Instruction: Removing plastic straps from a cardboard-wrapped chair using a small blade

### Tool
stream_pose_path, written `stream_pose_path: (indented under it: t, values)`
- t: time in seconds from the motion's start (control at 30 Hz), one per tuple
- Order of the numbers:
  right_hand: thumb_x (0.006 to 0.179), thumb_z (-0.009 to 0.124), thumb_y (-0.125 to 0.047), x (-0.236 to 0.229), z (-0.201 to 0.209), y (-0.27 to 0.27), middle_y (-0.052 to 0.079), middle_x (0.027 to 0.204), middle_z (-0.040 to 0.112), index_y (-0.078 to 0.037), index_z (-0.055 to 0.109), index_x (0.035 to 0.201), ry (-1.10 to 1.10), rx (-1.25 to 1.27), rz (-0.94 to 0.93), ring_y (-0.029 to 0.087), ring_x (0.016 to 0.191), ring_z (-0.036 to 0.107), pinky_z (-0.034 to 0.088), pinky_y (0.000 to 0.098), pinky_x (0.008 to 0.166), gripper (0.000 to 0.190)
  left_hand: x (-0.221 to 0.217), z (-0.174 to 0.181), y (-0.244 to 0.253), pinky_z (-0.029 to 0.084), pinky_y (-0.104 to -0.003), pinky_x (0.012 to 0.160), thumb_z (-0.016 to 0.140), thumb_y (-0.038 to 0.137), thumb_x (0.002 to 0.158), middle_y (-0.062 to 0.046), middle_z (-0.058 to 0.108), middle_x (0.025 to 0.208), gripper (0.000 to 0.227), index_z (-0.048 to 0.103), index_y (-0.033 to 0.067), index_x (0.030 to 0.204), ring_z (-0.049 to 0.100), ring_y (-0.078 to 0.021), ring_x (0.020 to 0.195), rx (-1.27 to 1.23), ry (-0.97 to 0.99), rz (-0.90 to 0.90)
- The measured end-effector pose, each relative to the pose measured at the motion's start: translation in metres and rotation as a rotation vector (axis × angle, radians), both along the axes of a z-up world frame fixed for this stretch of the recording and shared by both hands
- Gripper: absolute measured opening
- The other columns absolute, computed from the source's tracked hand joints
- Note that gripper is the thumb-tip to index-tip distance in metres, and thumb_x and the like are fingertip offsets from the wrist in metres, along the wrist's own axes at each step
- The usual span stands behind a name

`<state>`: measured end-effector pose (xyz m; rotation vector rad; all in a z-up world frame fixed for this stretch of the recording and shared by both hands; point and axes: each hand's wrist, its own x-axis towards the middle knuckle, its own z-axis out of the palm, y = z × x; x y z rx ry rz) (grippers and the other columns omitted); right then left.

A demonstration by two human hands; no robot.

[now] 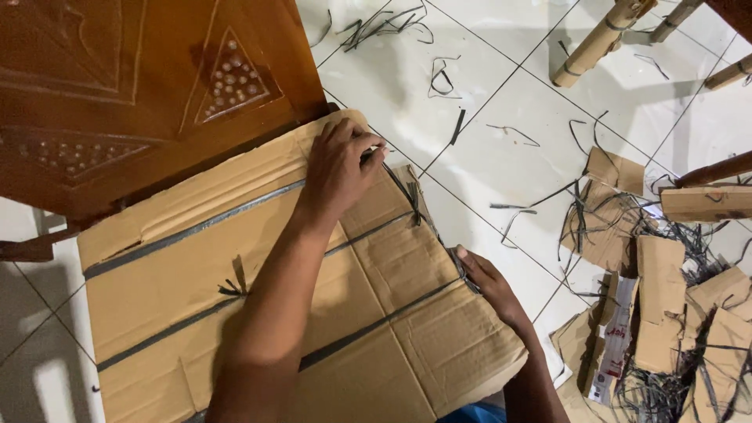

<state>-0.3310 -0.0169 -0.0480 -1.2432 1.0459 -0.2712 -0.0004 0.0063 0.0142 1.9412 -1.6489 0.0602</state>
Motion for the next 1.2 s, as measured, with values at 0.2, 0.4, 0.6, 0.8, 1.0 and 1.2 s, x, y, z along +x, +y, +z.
stream_pose_path:
  t: [0.2, 0.4, 0.6, 0.8, 1.0, 1.2]
  values:
    - [0.103, 0.049, -0.044, 0.002, 0.069, 0.010, 0.021, 0.131, 0.067, -0.014, 0.062, 0.144, 0.122, -0.212, 0.079, 0.040, 0.113, 0.067, 0.052, 0.0550, 0.095, 0.053, -0.001, -0.013, 0.003, 0.057, -0.048, 0.074, 0.072, 0.030, 0.092, -0.005, 0.060, 0.099, 0.020, 0.074, 0.0266, 0.111, 0.064, -0.0307, 0.095, -0.034, -0.165, 0.033]
    - [0.102, 0.058, -0.030, -0.019, 0.095, 0.015, 0.033, 0.123, 0.068, -0.003, 0.062, 0.139, 0.156, -0.428, 0.046, 0.051, 0.110, 0.068, 0.054, 0.0590, 0.092, 0.046, -0.024, 0.002, 0.027, 0.051, -0.050, 0.091, 0.076, 0.015, 0.090, -0.010, 0.063, 0.102, 0.051, 0.058, 0.0129, 0.138, 0.065, -0.0318, 0.104, -0.118, -0.192, 0.055]
    - [0.099, 0.057, -0.031, -0.016, 0.102, 0.042, 0.019, 0.142, 0.060, -0.005, 0.060, 0.136, 0.094, -1.011, 0.287, 0.036, 0.134, 0.057, 0.046, 0.0469, 0.108, 0.044, -0.077, 0.019, 0.087, 0.046, -0.054, 0.098, 0.079, 0.010, 0.082, -0.010, 0.069, 0.116, 0.039, 0.070, 0.0076, 0.120, 0.061, -0.0341, 0.113, -0.330, -0.159, -0.037]
    - [0.100, 0.054, -0.029, -0.009, 0.108, 0.071, 0.014, 0.136, 0.064, -0.012, 0.053, 0.144, 0.249, -0.922, 0.317, 0.036, 0.118, 0.065, 0.049, 0.0458, 0.098, 0.047, -0.122, 0.024, 0.206, 0.013, -0.070, 0.123, 0.052, 0.022, 0.106, -0.014, 0.045, 0.157, 0.021, 0.057, 0.0169, 0.125, 0.027, -0.0429, 0.154, 0.006, -0.347, -0.248]
    - [0.099, 0.047, -0.042, -0.012, 0.114, 0.081, 0.020, 0.119, 0.073, -0.021, 0.053, 0.145, 0.419, -0.882, 0.280, 0.046, 0.096, 0.071, 0.053, 0.0577, 0.080, 0.052, -0.187, 0.109, 0.293, 0.015, -0.057, 0.127, 0.058, 0.040, 0.100, -0.018, 0.053, 0.151, 0.052, 0.058, 0.0052, 0.139, 0.035, -0.0366, 0.152, 0.210, -0.243, -0.092]
    - [0.099, 0.047, -0.041, -0.022, 0.116, 0.098, 0.017, 0.124, 0.071, -0.026, 0.059, 0.141, 0.452, -0.870, 0.195, 0.046, 0.106, 0.067, 0.049, 0.0567, 0.086, 0.046, -0.221, 0.035, 0.350, 0.022, -0.051, 0.126, 0.065, 0.054, 0.097, -0.003, 0.040, 0.165, 0.072, 0.045, 0.0174, 0.156, 0.034, -0.0282, 0.154, 0.116, -0.326, 0.107]
